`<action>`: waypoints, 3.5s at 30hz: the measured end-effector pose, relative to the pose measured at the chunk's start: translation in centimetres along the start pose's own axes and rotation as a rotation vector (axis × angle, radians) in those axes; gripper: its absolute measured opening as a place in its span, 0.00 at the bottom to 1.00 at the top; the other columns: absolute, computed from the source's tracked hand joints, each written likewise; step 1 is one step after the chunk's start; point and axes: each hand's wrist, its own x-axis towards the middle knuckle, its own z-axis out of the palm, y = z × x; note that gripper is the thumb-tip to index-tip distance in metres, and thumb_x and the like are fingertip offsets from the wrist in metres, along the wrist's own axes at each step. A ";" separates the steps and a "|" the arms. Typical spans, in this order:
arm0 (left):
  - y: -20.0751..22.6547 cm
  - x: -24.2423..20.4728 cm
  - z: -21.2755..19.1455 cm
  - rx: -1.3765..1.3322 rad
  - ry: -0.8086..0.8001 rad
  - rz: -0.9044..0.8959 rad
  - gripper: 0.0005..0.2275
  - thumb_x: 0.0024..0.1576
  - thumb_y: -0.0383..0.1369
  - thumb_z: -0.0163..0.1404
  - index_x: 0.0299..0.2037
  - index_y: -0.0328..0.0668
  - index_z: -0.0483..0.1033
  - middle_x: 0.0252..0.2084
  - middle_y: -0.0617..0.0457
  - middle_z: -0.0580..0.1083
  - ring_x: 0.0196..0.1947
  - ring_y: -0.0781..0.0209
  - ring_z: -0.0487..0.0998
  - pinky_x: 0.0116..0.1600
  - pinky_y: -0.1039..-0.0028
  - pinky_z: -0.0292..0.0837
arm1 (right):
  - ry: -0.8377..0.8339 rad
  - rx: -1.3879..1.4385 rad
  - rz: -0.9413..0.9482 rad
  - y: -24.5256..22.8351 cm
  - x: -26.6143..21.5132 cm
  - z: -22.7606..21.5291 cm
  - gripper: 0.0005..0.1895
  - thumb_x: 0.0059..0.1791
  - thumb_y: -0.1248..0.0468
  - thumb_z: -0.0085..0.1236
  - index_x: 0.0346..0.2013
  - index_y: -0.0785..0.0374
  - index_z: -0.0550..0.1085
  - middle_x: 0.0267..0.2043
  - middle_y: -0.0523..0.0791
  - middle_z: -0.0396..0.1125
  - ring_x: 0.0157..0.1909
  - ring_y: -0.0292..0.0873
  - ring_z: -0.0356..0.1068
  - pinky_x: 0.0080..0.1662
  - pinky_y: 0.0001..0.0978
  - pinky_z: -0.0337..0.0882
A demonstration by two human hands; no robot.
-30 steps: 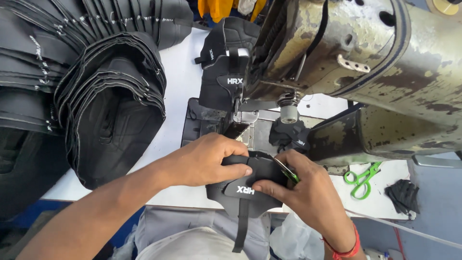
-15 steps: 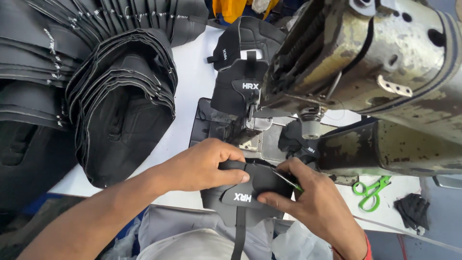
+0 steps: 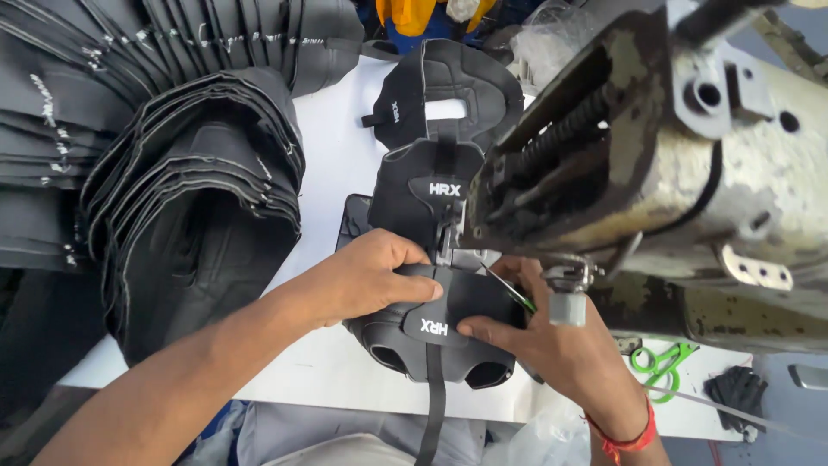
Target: The person uses a sewing machine to stitch black knee pads, guiding the fabric under the needle and trimming excess thread with scissors. They repeatedly pick up knee pads from a stack, sew them, and place the finished items aside.
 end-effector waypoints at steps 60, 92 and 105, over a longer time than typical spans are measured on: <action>5.2 -6.4 0.8 0.588 0.459 0.042 0.21 0.65 0.38 0.46 0.69 0.57 0.61 0.30 0.48 0.82 0.29 0.59 0.87 0.35 0.69 0.79 | 0.306 -0.057 -0.616 4.4 2.1 3.8 0.22 0.52 0.62 0.63 0.60 0.39 0.74 0.55 0.43 0.71 0.51 0.45 0.72 0.52 0.37 0.71; 4.6 -0.4 -1.4 0.438 0.174 0.158 0.23 0.53 0.31 0.56 0.58 0.51 0.63 0.44 0.50 0.77 0.44 0.58 0.78 0.51 0.67 0.70 | 0.286 0.448 0.265 -0.3 0.1 6.0 0.18 0.51 0.52 0.56 0.51 0.57 0.69 0.41 0.46 0.77 0.39 0.48 0.79 0.40 0.36 0.73; 0.0 -0.9 4.9 0.125 0.756 0.343 0.22 0.58 0.31 0.54 0.62 0.47 0.62 0.43 0.47 0.79 0.34 0.62 0.81 0.41 0.70 0.74 | 0.397 0.075 -0.627 7.0 8.1 4.4 0.15 0.51 0.65 0.61 0.53 0.58 0.76 0.55 0.43 0.72 0.56 0.47 0.72 0.58 0.39 0.69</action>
